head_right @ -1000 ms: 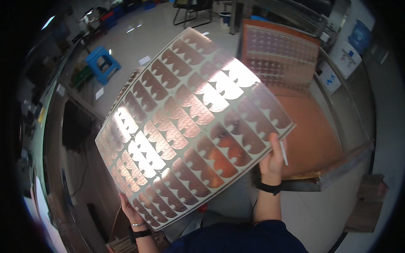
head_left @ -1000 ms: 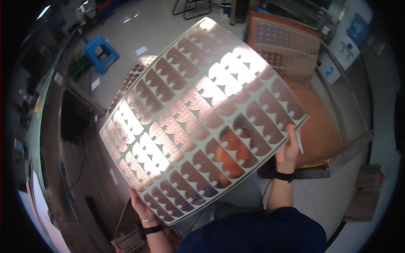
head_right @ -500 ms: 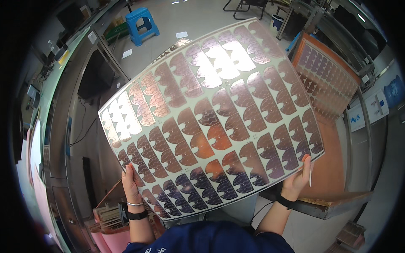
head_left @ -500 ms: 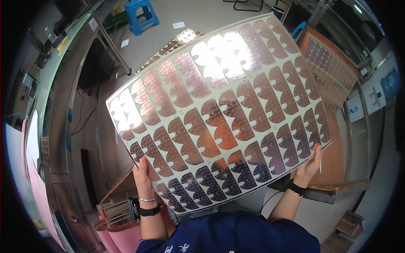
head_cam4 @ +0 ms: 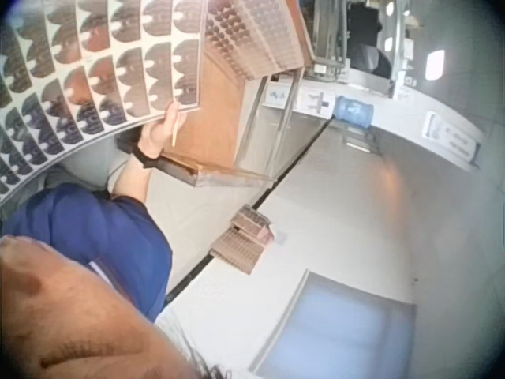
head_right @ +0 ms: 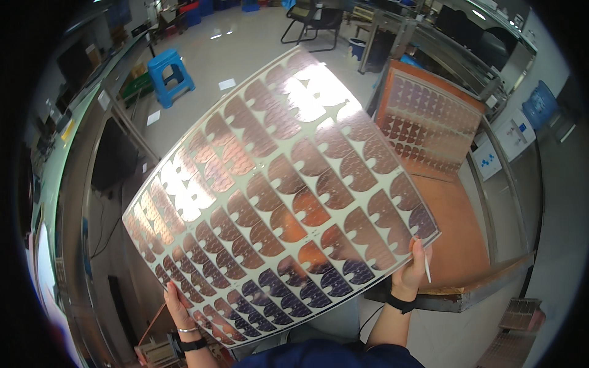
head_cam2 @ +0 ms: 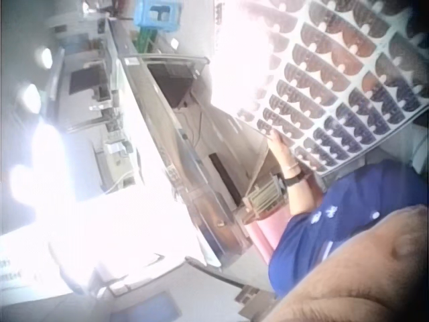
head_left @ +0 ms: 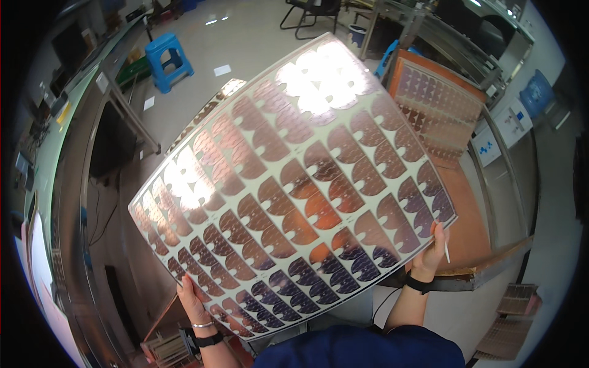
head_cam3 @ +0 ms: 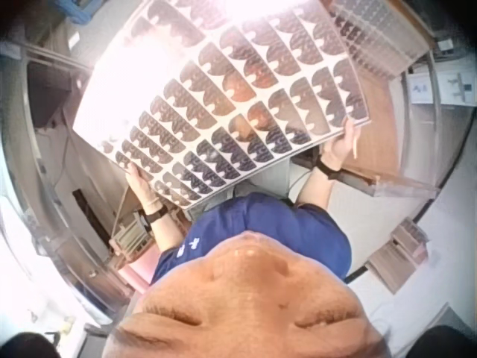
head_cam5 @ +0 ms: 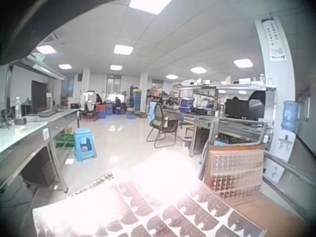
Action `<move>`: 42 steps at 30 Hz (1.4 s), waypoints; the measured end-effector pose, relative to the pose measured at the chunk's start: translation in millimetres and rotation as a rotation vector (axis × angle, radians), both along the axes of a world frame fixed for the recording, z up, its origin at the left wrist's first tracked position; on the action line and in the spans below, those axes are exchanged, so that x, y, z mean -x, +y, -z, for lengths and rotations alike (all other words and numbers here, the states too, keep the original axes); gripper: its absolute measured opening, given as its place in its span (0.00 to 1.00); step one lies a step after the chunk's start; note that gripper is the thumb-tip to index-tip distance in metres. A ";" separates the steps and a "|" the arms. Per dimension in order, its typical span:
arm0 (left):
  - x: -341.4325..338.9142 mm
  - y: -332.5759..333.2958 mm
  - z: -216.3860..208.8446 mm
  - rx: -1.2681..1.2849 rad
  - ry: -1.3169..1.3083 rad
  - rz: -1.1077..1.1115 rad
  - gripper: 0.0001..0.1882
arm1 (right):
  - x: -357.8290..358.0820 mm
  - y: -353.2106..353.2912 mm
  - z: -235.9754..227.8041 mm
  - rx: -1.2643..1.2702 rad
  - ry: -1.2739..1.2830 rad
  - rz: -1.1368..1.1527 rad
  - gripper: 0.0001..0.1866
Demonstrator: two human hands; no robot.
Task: Inspecting and peeling small antenna-like metallic stickers from a flexible backing sheet using a pick tool.
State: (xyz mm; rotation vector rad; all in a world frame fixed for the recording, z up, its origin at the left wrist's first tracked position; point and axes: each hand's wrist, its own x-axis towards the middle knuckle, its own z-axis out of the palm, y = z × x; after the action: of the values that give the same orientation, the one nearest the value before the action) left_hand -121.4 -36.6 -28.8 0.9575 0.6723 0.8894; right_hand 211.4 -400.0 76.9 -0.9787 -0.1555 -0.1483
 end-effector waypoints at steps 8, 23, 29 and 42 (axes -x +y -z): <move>-21.7 -6.8 -16.5 -0.005 0.109 -0.139 0.16 | 10.1 1.2 -19.7 0.046 -0.116 -0.153 0.20; -4.5 2.0 -14.5 -0.081 0.103 -0.070 0.20 | -19.1 2.4 -15.6 -0.100 0.238 0.087 0.14; -17.7 -18.4 -66.1 -0.086 0.072 -0.066 0.19 | -33.8 -7.6 16.8 0.205 0.257 0.025 0.14; -16.1 -28.5 -103.9 0.035 0.212 -0.015 0.12 | -70.1 -21.2 99.4 0.679 0.226 -0.196 0.12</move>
State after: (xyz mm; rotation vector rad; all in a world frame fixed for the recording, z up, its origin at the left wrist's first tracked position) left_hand -105.3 -65.1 75.1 1.0247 0.8738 0.7931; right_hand 281.5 -421.1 -22.5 -1.6387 -0.0921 0.2123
